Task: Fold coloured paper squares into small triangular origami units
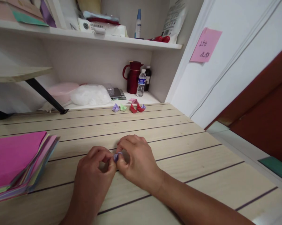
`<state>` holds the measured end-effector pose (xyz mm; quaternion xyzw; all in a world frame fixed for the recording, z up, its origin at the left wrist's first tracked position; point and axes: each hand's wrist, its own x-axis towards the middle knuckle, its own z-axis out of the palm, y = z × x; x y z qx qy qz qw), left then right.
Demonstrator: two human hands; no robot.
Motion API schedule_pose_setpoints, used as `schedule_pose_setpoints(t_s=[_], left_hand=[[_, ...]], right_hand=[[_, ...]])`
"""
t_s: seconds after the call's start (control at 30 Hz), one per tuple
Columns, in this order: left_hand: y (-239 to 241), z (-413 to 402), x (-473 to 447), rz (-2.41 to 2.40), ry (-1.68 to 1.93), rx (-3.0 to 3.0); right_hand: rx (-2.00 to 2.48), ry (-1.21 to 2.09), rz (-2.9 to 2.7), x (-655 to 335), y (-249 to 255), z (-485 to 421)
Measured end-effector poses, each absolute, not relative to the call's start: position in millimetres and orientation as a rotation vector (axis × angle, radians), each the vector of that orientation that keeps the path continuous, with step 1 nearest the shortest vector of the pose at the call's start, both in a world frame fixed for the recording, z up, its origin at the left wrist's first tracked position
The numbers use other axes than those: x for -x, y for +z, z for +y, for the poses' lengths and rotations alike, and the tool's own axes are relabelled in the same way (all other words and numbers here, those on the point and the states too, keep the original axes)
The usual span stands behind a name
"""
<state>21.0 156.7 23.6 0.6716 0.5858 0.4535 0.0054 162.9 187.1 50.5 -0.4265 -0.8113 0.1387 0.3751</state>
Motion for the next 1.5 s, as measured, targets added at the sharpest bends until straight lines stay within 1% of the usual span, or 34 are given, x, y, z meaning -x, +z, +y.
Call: schedule_pose_setpoints(t_s=[0.17,0.43,0.7,1.03,1.2,1.4,1.5], left_hand=[[23,158,-21,1.824,1.401,-1.964],[21,159,-16,1.888,1.373,-1.843],[23,161,-12,1.865,1.349,-1.679],[24,161,-10,1.86,1.228,-1.365],[23,160,-10,1.835,1.257,-1.364],[20,159,-13,1.843,1.38,-1.477],[19,159,-14,1.796,1.39,-1.53]], right_hand=[[1.109,0.43,-2.063,-163,50,188],[1.168,0.827,-1.91,-165,47,193],[1.12,1.083,-1.825,-166,42,196],[1.06,1.096,-1.852,-166,40,198],[1.021,1.129,-1.921,-168,45,200],[0.826,0.917,-2.156,-171,52,199],[0.796,0.857,-2.214,-171,55,198]])
